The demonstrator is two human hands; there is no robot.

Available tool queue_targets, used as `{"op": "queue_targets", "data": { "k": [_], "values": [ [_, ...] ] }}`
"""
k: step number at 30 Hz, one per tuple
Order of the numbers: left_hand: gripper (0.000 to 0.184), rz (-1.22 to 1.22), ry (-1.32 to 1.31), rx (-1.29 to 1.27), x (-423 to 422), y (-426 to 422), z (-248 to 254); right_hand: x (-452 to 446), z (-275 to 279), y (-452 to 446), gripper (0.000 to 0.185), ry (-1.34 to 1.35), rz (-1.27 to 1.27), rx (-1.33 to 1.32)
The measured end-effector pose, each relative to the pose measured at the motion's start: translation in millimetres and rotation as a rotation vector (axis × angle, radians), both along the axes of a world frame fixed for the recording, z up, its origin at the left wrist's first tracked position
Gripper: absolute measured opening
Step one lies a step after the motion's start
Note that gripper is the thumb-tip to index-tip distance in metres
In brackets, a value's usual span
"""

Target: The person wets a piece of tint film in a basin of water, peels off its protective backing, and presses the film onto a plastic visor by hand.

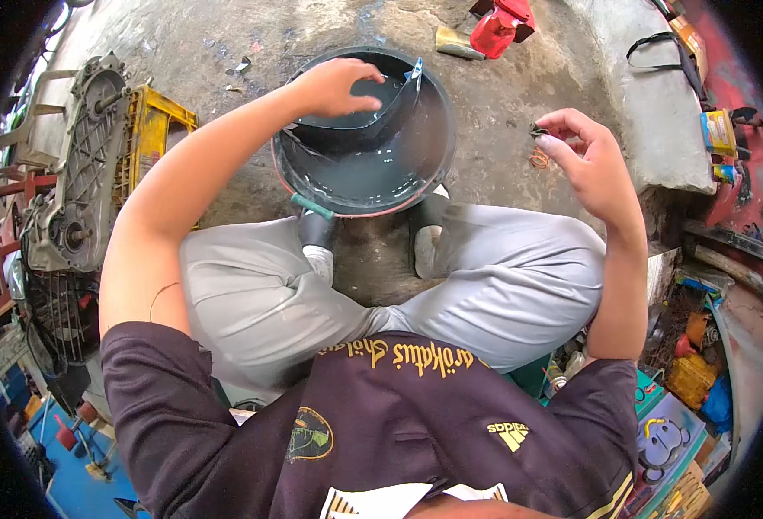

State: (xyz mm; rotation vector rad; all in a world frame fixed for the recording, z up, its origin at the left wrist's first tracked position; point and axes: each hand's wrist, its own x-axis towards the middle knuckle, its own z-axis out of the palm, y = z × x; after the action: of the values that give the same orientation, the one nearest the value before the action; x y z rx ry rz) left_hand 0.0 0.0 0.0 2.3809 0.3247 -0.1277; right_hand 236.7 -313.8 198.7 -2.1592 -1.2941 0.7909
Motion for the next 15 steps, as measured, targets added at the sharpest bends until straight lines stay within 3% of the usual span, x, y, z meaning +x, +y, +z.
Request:
{"op": "queue_targets", "data": {
  "k": [2, 3, 7, 9, 10, 12, 14, 15],
  "values": [
    [0.067, -0.038, 0.011, 0.169, -23, -8, -7, 1, -2, -3, 0.018, 0.107, 0.015, -0.059],
    [0.067, -0.035, -0.032, 0.271, -20, 24, 9, -2, -8, 13, 0.018, 0.062, 0.018, 0.043],
    [0.071, -0.031, 0.011, 0.358, -36, 16, 11, -34, 2, 29, 0.017, -0.072, 0.109, 0.049],
    [0.083, -0.033, 0.024, 0.484, -38, 19, 19, -43, -4, 49, 0.018, -0.142, 0.192, 0.07],
    [0.104, -0.034, 0.119, 0.523, -39, 22, 18, -46, -12, 60, 0.019, -0.173, 0.242, 0.065],
    [0.114, 0.009, 0.238, 0.564, -46, 23, 16, -50, -30, 85, 0.022, -0.239, 0.331, 0.04],
    [0.136, 0.047, 0.459, 0.555, -46, 28, 18, -39, -76, 112, 0.02, -0.284, 0.409, 0.048],
    [0.136, 0.053, 0.454, 0.541, -46, 31, 13, -35, -95, 121, 0.019, -0.331, 0.485, 0.057]
  ]
}}
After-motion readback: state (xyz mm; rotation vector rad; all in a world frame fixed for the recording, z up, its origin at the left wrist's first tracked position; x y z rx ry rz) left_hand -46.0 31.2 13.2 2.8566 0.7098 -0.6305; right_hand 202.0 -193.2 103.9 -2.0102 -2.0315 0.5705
